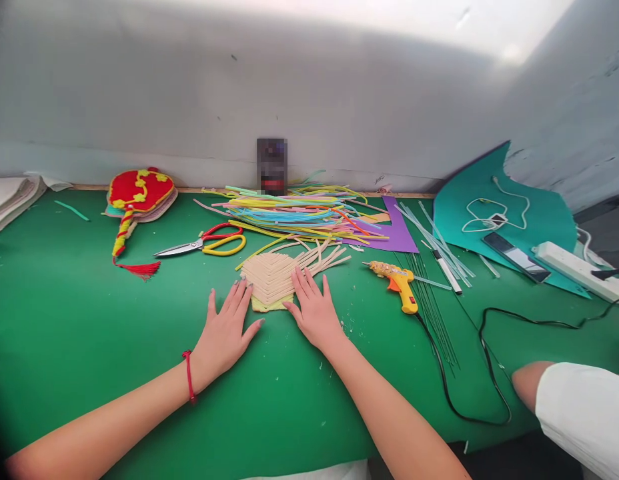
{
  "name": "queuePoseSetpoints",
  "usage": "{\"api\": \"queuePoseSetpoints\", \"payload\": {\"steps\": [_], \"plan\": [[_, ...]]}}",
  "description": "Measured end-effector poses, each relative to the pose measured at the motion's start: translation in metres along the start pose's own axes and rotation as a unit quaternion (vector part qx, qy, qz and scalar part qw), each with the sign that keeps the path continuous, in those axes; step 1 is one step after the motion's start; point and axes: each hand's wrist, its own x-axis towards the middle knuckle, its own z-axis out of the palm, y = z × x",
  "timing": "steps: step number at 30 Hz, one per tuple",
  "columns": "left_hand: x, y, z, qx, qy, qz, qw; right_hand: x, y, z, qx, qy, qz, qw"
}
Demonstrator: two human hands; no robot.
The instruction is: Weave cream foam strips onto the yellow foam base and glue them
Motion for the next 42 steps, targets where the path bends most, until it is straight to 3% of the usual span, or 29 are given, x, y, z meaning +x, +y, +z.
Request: {"api": "queuePoseSetpoints", "payload": {"steps": [5, 11, 15, 19, 23, 26, 27, 29, 34, 38, 42], "plan": [[0.0, -0.006, -0.002, -0.07, -0.001, -0.012, 0.997, 0.001, 0.005, 0.0, 0.064, 0.033, 0.003, 0.997], [0.023, -0.04, -0.011, -0.21, 0.056, 0.027, 0.976, 0.007, 0.024, -0.006, 0.193, 0.228, 0.029, 0.954], [0.043, -0.056, -0.007, -0.252, 0.034, -0.007, 0.967, 0.012, 0.026, -0.002, 0.219, 0.195, -0.008, 0.956], [0.049, -0.057, -0.002, -0.275, 0.014, -0.046, 0.96, 0.015, 0.024, 0.001, 0.232, 0.162, -0.012, 0.959], [0.055, -0.06, -0.009, -0.278, 0.014, -0.046, 0.959, 0.015, 0.024, 0.0, 0.25, 0.162, -0.002, 0.955], [0.072, -0.069, -0.022, -0.235, 0.047, -0.061, 0.969, 0.014, 0.024, -0.002, 0.264, 0.165, 0.012, 0.95], [0.08, -0.074, -0.026, -0.166, 0.059, -0.066, 0.982, 0.014, 0.024, -0.002, 0.267, 0.162, 0.015, 0.95], [0.096, -0.083, -0.031, -0.072, 0.049, -0.082, 0.993, 0.013, 0.024, -0.003, 0.27, 0.154, 0.017, 0.95], [0.124, -0.105, -0.026, -0.076, -0.047, -0.043, 0.995, 0.013, 0.022, -0.007, 0.274, 0.137, 0.022, 0.952], [0.124, -0.113, -0.022, -0.084, -0.078, -0.016, 0.993, 0.013, 0.021, -0.01, 0.288, 0.134, 0.028, 0.948], [0.113, -0.111, -0.033, -0.078, -0.03, -0.004, 0.997, 0.014, 0.021, -0.008, 0.301, 0.145, 0.037, 0.942]]}}
